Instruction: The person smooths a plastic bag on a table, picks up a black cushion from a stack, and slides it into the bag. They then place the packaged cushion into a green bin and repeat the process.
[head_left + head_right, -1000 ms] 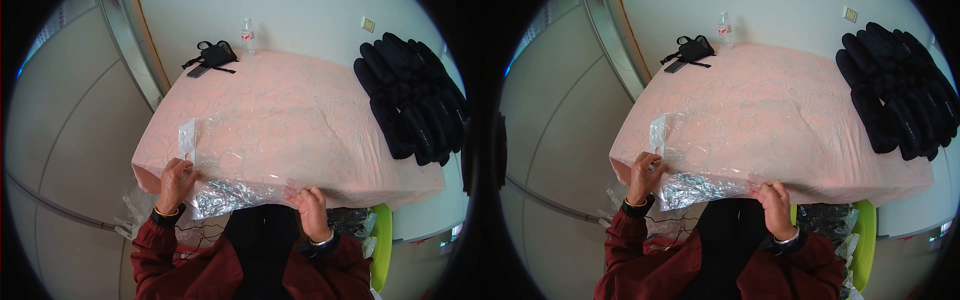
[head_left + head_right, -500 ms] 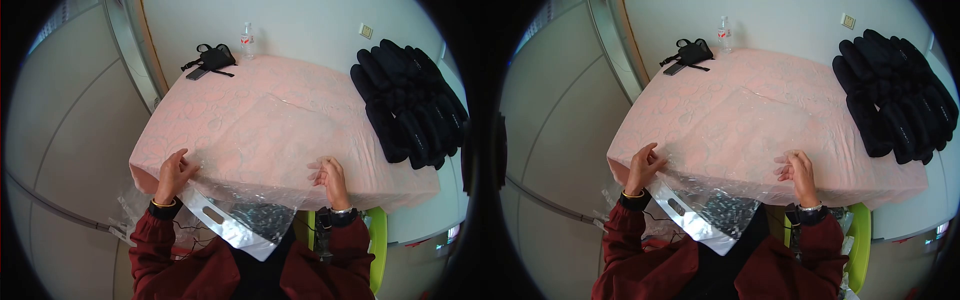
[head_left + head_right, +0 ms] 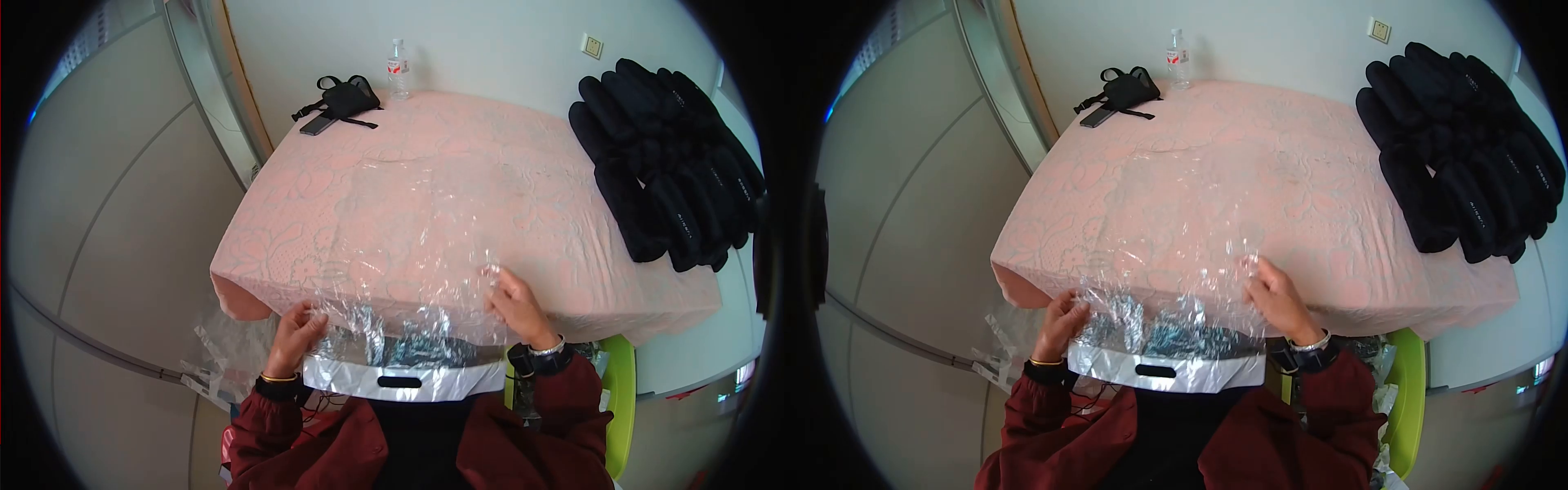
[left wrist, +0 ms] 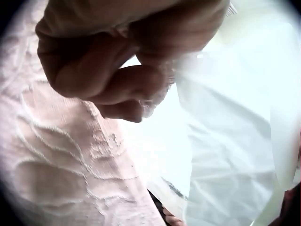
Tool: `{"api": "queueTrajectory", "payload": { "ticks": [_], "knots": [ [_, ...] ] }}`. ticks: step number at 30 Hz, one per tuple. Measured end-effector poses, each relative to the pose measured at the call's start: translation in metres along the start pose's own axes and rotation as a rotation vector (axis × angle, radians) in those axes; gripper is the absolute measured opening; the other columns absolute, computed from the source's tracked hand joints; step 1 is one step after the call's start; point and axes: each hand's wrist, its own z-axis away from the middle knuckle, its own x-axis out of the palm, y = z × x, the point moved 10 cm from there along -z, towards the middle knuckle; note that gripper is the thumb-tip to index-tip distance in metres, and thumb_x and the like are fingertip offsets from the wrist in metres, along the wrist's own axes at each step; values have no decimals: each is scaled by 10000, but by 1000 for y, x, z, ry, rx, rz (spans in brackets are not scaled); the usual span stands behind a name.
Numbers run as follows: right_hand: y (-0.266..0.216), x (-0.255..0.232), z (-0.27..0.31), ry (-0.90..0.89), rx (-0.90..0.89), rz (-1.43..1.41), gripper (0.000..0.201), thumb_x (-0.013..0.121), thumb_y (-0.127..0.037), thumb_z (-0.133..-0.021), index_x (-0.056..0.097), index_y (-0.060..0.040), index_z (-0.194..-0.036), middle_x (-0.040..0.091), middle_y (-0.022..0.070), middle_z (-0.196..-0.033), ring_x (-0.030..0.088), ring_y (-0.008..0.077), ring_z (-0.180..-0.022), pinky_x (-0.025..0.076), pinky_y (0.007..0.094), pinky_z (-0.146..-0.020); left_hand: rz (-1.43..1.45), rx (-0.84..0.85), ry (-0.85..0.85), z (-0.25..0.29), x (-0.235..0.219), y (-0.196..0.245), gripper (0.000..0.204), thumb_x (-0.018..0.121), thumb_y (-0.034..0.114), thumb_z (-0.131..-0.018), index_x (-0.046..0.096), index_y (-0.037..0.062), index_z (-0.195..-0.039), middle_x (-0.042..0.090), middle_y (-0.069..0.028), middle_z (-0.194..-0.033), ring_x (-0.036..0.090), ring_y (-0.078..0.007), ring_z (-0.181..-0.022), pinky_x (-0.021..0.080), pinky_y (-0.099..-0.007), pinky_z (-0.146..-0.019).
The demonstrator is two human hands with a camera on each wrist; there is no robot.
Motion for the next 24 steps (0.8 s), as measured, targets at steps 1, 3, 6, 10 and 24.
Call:
{"api": "queueTrajectory", "payload": {
  "ticks": [1, 3, 6, 10, 24],
  "knots": [
    [-6, -17, -4, 135, -45, -111, 406, 524, -168, -1013, 453, -21, -1385, 704, 107, -959, 574, 81, -636, 470, 233, -569, 136, -122, -133, 5, 16, -10, 183, 665, 198, -968, 647, 29, -1036, 536, 64, -709, 430, -30, -569, 342, -203, -518],
    [-9, -46, -3, 406, -132, -334, 396, 509, -192, -1021, 468, -9, -1370, 706, 107, -934, 594, 100, -649, 482, 248, -583, 145, -100, -49, 3, 12, -13, 175, 651, 196, -976, 646, 37, -1049, 538, 66, -716, 417, -22, -564, 319, -198, -514],
    [1, -52, 6, 513, -136, -465, 431, 493, -233, -1028, 451, 4, -1385, 705, 119, -961, 632, 126, -707, 501, 262, -606, 166, -58, 126, -1, 3, -22, 163, 623, 191, -993, 644, 52, -1074, 542, 71, -731, 392, -5, -553, 273, -186, -508],
    [37, -20, 31, 344, 57, -480, 450, 473, -313, -1038, 499, 30, -1329, 705, 131, -993, 685, 174, -825, 538, 283, -644, 315, 206, 353, -17, 2, 2, 157, 599, 173, -1004, 638, 53, -1098, 545, 62, -737, 409, -11, -531, 301, -189, -485],
    [42, 34, 51, 245, 97, -490, 134, 673, -179, -952, 666, -45, -957, 632, -37, -730, 530, 34, -548, 404, 217, -480, 338, -134, 57, -14, 99, -21, 163, 605, 215, -994, 607, 73, -915, 616, -13, -680, 533, -80, -473, 398, -202, -434]
  ]
}}
